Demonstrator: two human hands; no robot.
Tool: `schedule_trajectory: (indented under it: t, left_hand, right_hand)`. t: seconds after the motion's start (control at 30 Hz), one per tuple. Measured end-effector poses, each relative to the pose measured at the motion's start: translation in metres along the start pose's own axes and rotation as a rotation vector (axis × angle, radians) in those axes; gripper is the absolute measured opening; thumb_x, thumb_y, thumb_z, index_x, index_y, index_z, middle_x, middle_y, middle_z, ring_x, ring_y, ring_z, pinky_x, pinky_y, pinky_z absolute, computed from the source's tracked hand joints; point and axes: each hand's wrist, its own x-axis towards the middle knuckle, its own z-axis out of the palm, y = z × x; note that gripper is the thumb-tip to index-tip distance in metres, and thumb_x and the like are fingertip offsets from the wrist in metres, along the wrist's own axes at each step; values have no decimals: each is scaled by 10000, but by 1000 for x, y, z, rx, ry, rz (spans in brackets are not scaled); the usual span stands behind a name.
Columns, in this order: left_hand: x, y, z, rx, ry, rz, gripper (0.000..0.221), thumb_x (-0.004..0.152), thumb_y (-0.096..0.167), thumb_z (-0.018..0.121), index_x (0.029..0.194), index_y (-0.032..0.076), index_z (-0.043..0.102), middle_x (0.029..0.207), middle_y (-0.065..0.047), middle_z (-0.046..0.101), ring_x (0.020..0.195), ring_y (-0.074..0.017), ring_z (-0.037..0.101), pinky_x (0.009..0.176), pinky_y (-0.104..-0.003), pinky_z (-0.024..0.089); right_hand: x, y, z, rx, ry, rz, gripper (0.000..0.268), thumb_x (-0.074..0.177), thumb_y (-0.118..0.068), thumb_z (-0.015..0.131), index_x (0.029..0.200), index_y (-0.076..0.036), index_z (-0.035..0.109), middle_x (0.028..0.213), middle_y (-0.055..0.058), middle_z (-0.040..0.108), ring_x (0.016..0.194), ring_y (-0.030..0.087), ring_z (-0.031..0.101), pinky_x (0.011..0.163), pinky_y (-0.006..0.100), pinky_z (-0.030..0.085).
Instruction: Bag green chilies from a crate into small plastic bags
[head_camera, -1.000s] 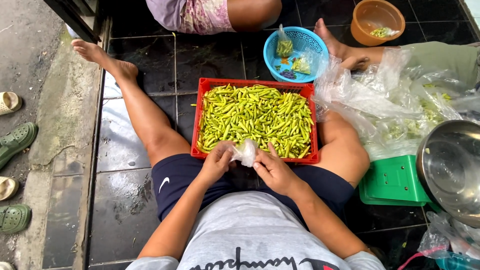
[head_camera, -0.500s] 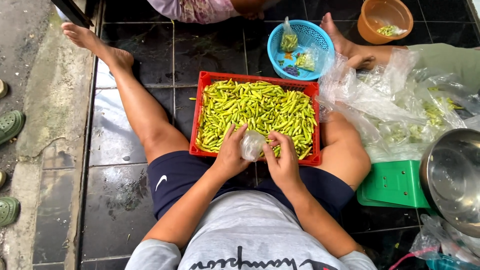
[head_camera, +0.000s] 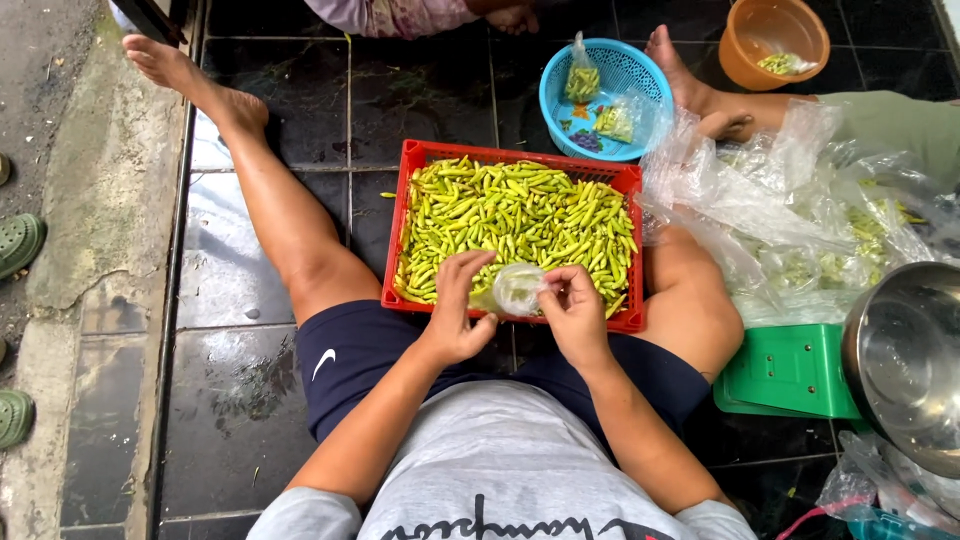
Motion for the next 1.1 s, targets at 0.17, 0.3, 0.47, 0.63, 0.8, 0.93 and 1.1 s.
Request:
schedule_trajectory:
  t: [0.17, 0.3, 0.47, 0.63, 0.8, 0.93, 1.1]
  left_hand:
    - [0, 7, 14, -132, 49, -328, 560, 810, 321, 835, 1297, 120, 645, 970, -99, 622, 851, -311, 671, 739, -426, 556]
    - [-1, 1, 20, -151, -5, -312, 383, 862, 184, 779, 1232, 118, 704, 963, -92, 661, 843, -313, 703, 721, -367, 585]
    - [2, 0, 8, 118, -39, -184, 462, 745, 32, 759, 1189, 130, 678, 1051, -107, 610, 876, -324, 668, 796, -455, 575]
    - [-5, -4, 27, -36, -46, -226, 398, 794, 71, 778, 1162, 189, 683, 860, -32, 602, 752, -243, 708, 670, -336, 590]
    - [-1, -5, 21, 72, -92, -369, 206, 861, 110, 675, 1058, 170, 690, 786, -62, 570, 720, -325, 677, 658, -436, 557]
    - [-1, -9, 26, -77, -113, -508, 144, 867, 181, 687, 996, 184, 750, 655, -25, 607, 587, -219, 650, 575, -357, 519]
    - [7, 13, 11, -37, -288, -395, 324, 826, 308, 729, 1120, 172, 711, 834, -66, 625, 794, -283, 606, 742, -426, 472]
  right_hand:
    - [-4, -4, 10, -94, -30, -132, 219, 821, 87, 713, 988, -40, 650, 930, 64, 533, 861, 137, 572, 737, 216, 541]
    - [-6, 1, 17, 99, -145, 115, 357, 879, -15, 734, 1190, -71, 568, 1255, 63, 570, 1030, 126, 567, 860, 262, 561]
    - [-5, 23, 4, 77, -85, 173, 391, 843, -3, 778, 1182, -78, 597, 911, -23, 633, 826, 50, 582, 754, 200, 522]
    - [-9, 7, 9, -407, -129, 131, 405, 818, -63, 692, 1192, -207, 631, 893, 90, 723, 794, 279, 697, 711, 385, 560]
    - [-13, -23, 4, -574, -139, -120, 421, 851, -142, 748, 1242, -176, 594, 1029, 67, 615, 904, 283, 648, 866, 440, 478]
    - [-19, -35, 12, -577, -180, -548, 139, 919, -41, 706, 1032, -108, 661, 999, 19, 667, 1004, 263, 702, 1123, 478, 423]
    - [-11, -41, 7, -968, -357, -291, 258, 851, -69, 754, 1097, -57, 677, 1060, 155, 753, 1054, 280, 725, 1211, 635, 134]
